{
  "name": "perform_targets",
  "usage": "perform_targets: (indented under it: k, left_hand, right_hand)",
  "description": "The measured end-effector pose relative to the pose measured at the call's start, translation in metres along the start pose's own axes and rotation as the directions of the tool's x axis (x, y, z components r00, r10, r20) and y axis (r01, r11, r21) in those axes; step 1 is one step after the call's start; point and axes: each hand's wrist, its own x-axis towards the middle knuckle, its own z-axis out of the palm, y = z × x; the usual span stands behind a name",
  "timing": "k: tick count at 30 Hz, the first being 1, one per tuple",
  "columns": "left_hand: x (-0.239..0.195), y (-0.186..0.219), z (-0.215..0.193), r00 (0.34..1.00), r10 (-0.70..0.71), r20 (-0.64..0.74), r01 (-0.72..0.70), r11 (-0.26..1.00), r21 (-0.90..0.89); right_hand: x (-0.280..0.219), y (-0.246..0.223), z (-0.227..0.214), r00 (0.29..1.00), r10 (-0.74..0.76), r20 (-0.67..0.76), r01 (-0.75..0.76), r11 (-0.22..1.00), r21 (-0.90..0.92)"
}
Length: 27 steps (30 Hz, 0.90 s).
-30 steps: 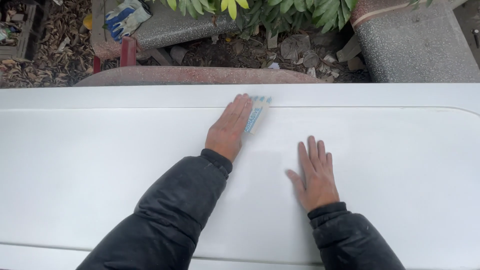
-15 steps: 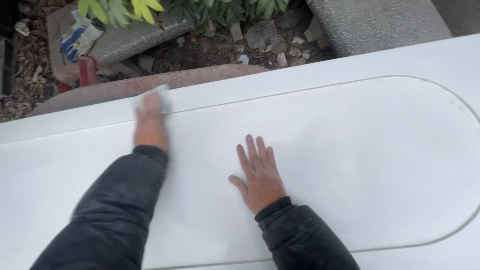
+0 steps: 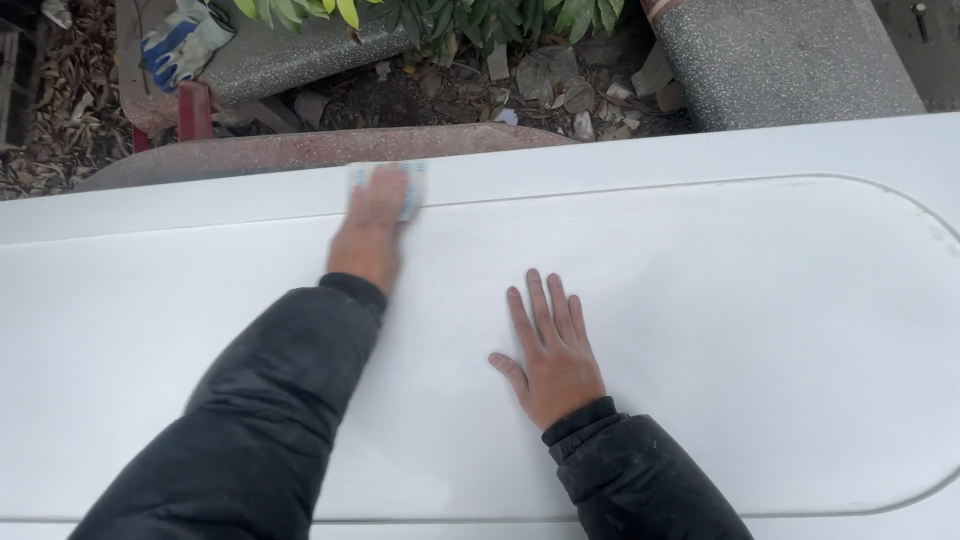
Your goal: The person sands the surface and edges of a white cabinet door using a sanding block. They work on the flat panels and the raised frame, then flip the door to sand the opposite side and edges.
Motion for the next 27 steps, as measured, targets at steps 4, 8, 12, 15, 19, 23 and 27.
perform_targets:
  k: [4, 8, 12, 15, 19, 23, 27]
  left_hand:
    - [-0.094, -0.166, -0.043, 0.814, -0.579, 0.040, 0.578, 0.815, 0.034]
    - [-0.028, -0.073, 0.031, 0.863, -0.500, -0.072, 0.504, 0.863, 0.043]
    - [0.042, 0.146, 0.048, 0.997, 0.047, -0.058, -0.053, 0.994, -0.098]
    - [0.060, 0.159, 0.017, 0.977, 0.212, 0.036, -0.204, 0.965, -0.164]
    - [0.006, -0.031, 0.020, 0.967, 0.145, -0.210, -0.178, 0.973, -0.146]
    - [-0.114, -0.296, -0.045, 0.983, 0.053, -0.175, 0.021, 0.918, 0.397]
    - [-0.170, -0.396, -0.062, 0.819, -0.573, -0.002, 0.503, 0.718, 0.480]
  right_hand:
    - [0.002, -0.007, -0.009, 0.998, 0.040, 0.044, -0.038, 0.998, -0.043]
    - [0.003, -0.011, -0.009, 0.998, 0.052, 0.037, -0.049, 0.995, -0.088]
    - [-0.003, -0.006, -0.010, 0.999, 0.015, -0.052, -0.020, 0.994, -0.111]
    - [0.004, -0.007, -0.008, 0.991, -0.039, -0.128, 0.028, 0.996, -0.084]
    - [-0.001, -0.006, -0.010, 0.993, -0.038, -0.113, 0.020, 0.989, -0.148]
    - [0.001, -0.010, -0.003, 0.988, -0.031, -0.154, 0.002, 0.983, -0.183]
    - [-0.004, -0.005, 0.003, 0.986, -0.011, -0.167, -0.029, 0.971, -0.237]
